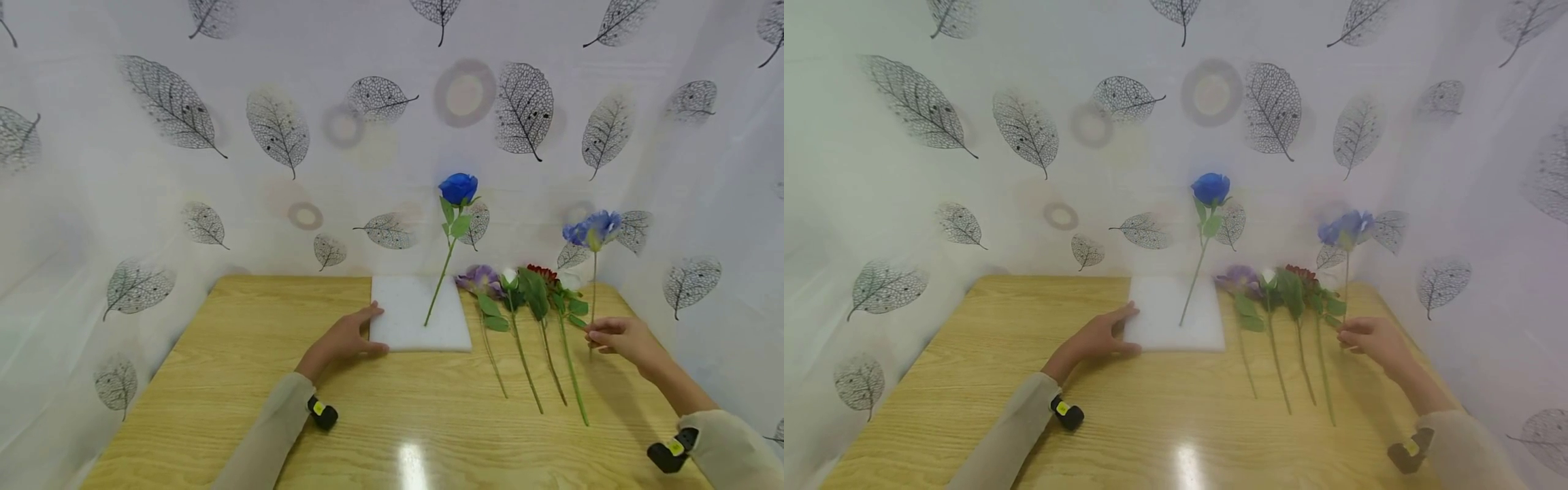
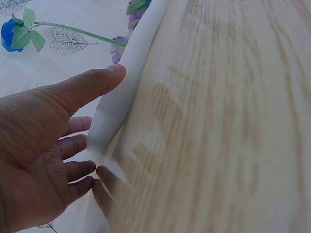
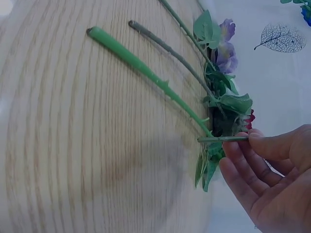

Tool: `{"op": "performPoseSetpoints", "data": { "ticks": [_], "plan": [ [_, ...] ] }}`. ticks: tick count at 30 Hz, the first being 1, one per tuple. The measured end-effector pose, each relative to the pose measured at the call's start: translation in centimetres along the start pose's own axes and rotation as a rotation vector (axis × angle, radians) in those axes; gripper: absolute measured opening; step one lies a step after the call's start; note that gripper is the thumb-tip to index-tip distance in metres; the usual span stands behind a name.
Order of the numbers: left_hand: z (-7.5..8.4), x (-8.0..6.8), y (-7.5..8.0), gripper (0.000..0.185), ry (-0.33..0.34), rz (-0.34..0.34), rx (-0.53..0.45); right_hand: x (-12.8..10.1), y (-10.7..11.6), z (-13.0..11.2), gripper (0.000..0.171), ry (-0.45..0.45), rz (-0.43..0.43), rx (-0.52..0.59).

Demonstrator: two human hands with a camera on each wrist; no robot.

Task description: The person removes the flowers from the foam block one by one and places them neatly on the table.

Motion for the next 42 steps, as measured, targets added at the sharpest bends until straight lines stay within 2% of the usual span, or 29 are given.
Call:
{"op": "performPoseSetpoints", "data": {
  "ticks": [5,15,27,42],
  "plan": [
    [-0.1,0.0,0.0,0.089,0.0,-0.002,0.004,-0.4,0.2,0.5,0.038,-0.022,0.003,-0.045],
    [-0.1,-0.3,0.0,0.088,0.016,0.0,-0.004,-1.1,0.5,1.4,0.036,-0.083,-0.034,-0.068],
    [-0.2,-0.4,-0.1,0.088,0.017,-0.001,-0.004,-1.6,0.6,3.2,0.029,-0.205,-0.081,-0.015],
    [-0.2,-0.5,-0.1,0.087,0.013,0.004,0.0,-2.6,0.3,4.0,0.024,-0.22,-0.16,-0.026]
  ]
}}
Point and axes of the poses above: each hand's wrist, its own x-axis towards the middle knuckle, its own y-axis out of the back of the hand, z = x × y, the point moved 8 cm from there along x, towards the middle knuckle, and after that the axes turned 9 degrees about -z, right-handed, at the moved point
